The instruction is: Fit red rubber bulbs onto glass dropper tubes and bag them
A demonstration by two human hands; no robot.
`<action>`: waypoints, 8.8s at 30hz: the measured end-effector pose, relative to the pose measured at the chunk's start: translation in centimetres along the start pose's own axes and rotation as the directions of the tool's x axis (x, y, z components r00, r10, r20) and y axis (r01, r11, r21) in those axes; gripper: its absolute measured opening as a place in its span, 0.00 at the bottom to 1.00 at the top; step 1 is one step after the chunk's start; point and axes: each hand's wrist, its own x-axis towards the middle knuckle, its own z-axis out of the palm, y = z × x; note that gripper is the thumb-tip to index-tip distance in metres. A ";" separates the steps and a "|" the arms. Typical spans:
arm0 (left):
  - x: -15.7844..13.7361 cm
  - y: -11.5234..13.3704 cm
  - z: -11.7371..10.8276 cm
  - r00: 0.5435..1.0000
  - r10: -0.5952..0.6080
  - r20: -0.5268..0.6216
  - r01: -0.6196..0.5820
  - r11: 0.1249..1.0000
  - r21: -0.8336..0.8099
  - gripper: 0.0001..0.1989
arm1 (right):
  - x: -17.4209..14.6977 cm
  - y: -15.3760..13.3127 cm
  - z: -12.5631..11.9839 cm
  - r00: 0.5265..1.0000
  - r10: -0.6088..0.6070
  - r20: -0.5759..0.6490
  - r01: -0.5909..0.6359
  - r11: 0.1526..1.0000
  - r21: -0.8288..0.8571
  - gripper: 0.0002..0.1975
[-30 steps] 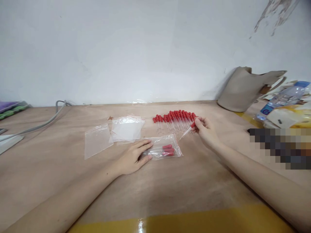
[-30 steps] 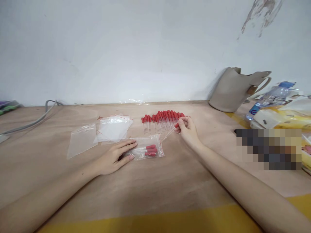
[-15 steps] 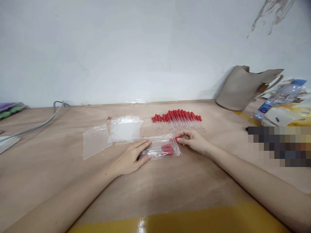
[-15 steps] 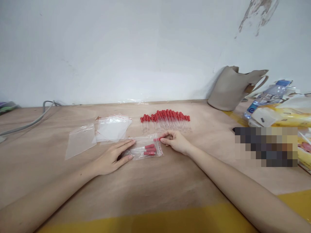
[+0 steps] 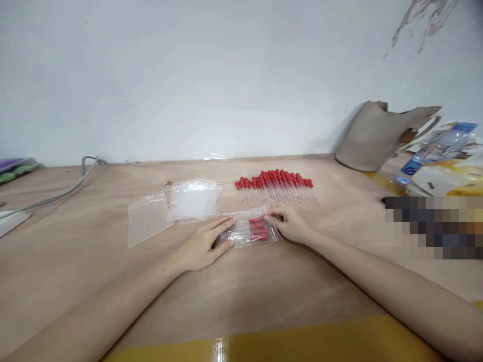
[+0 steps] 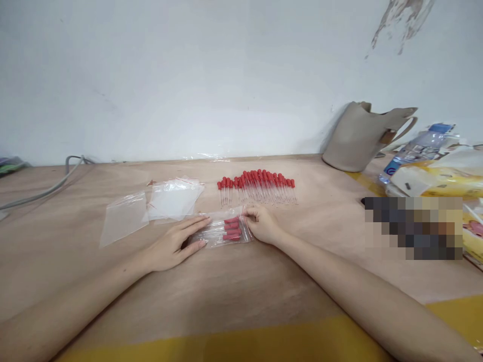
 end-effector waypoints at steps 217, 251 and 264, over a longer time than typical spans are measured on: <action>-0.3 1.2 -1.3 0.957 0.146 0.250 -0.146 0.989 -0.020 0.21 | -1.2 -0.9 -0.1 0.946 0.225 -0.233 -0.050 0.812 0.581 0.35; 0.0 1.4 -0.7 0.998 0.055 -0.019 -0.057 0.977 -0.204 0.18 | -1.0 -1.8 -1.8 0.920 -0.029 0.392 -0.112 0.937 0.332 0.12; 0.2 1.7 -0.6 0.999 0.045 -0.025 -0.050 0.968 -0.245 0.10 | -1.7 -3.1 -1.7 0.884 0.273 0.380 -0.421 0.820 0.388 0.18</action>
